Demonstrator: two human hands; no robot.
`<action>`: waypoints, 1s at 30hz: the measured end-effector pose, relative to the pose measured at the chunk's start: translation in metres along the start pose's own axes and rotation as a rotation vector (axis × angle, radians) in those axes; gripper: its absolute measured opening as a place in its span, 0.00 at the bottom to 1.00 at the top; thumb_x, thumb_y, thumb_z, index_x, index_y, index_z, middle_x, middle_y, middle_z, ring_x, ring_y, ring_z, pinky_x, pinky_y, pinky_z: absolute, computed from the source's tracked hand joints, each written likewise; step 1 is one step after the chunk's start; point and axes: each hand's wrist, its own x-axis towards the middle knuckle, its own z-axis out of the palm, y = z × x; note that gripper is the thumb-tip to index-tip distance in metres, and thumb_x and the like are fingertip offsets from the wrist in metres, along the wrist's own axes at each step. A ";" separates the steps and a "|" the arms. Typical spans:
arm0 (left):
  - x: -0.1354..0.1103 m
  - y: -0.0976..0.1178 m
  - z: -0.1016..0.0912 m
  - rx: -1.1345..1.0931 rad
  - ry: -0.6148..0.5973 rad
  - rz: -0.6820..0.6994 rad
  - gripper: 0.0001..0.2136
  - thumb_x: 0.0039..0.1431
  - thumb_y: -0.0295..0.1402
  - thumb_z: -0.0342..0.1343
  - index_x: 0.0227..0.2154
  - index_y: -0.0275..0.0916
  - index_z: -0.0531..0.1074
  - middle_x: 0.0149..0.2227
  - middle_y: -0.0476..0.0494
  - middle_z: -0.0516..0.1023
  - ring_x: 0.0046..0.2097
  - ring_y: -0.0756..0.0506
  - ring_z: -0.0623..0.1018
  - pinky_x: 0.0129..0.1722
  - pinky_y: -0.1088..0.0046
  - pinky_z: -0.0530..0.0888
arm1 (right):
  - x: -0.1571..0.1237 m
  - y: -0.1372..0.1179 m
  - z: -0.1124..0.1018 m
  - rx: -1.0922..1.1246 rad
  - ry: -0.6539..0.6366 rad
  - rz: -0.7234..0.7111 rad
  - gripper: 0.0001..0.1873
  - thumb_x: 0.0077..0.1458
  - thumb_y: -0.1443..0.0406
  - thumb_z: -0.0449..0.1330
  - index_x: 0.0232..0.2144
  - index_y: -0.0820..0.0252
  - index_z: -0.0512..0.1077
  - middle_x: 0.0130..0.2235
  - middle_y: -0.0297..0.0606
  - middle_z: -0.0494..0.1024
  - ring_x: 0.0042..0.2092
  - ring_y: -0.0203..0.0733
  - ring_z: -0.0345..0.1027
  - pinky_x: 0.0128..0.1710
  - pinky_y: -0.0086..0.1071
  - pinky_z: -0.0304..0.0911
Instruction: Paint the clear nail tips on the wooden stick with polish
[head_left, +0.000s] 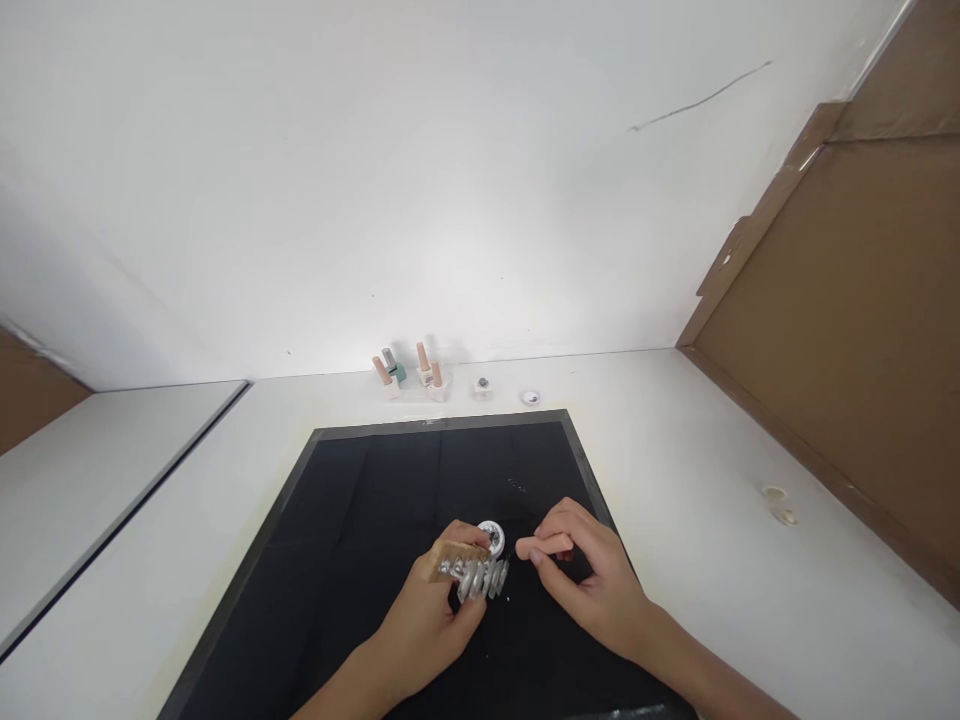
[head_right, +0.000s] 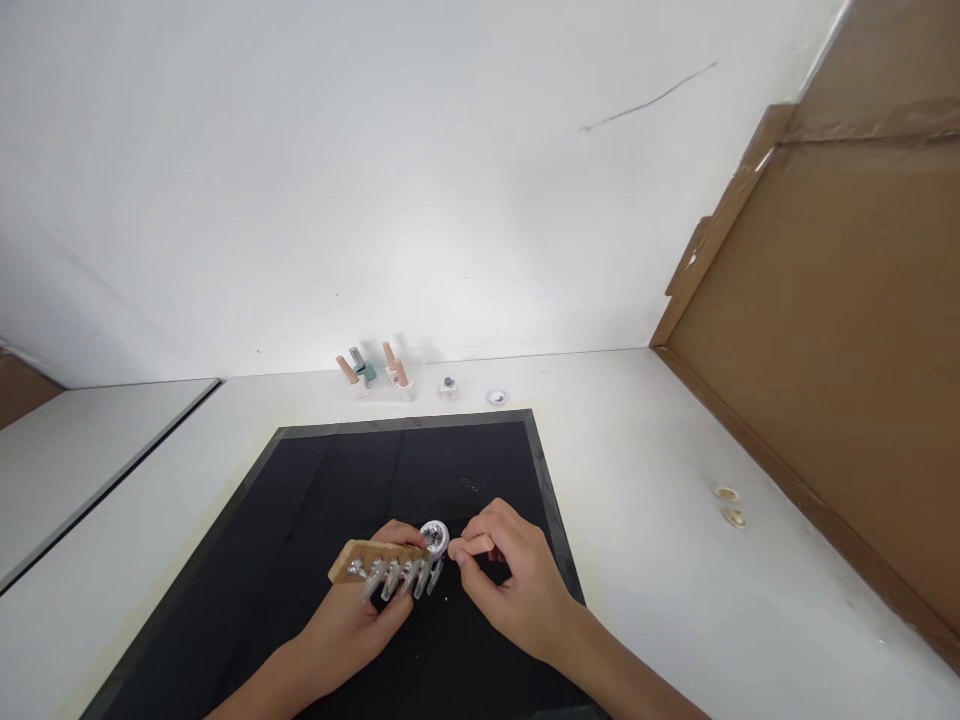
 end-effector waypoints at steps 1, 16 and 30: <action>0.000 0.000 0.000 -0.002 -0.002 0.000 0.19 0.47 0.16 0.46 0.40 0.43 0.63 0.38 0.47 0.71 0.38 0.48 0.74 0.38 0.73 0.71 | 0.000 0.000 0.000 -0.003 -0.001 -0.002 0.09 0.52 0.76 0.54 0.30 0.57 0.64 0.29 0.33 0.67 0.28 0.35 0.61 0.26 0.28 0.58; 0.000 -0.001 0.001 0.001 0.019 0.014 0.19 0.47 0.15 0.46 0.40 0.43 0.63 0.39 0.46 0.71 0.40 0.47 0.74 0.40 0.71 0.71 | 0.001 0.002 -0.001 -0.023 -0.022 -0.007 0.09 0.52 0.76 0.54 0.30 0.57 0.64 0.29 0.33 0.67 0.29 0.36 0.62 0.27 0.29 0.58; 0.001 0.001 0.002 -0.022 0.030 0.027 0.18 0.49 0.17 0.46 0.41 0.43 0.62 0.38 0.47 0.71 0.39 0.48 0.75 0.39 0.72 0.72 | 0.000 0.000 0.000 0.002 -0.021 0.003 0.09 0.52 0.76 0.54 0.30 0.58 0.65 0.29 0.34 0.68 0.28 0.36 0.63 0.26 0.29 0.59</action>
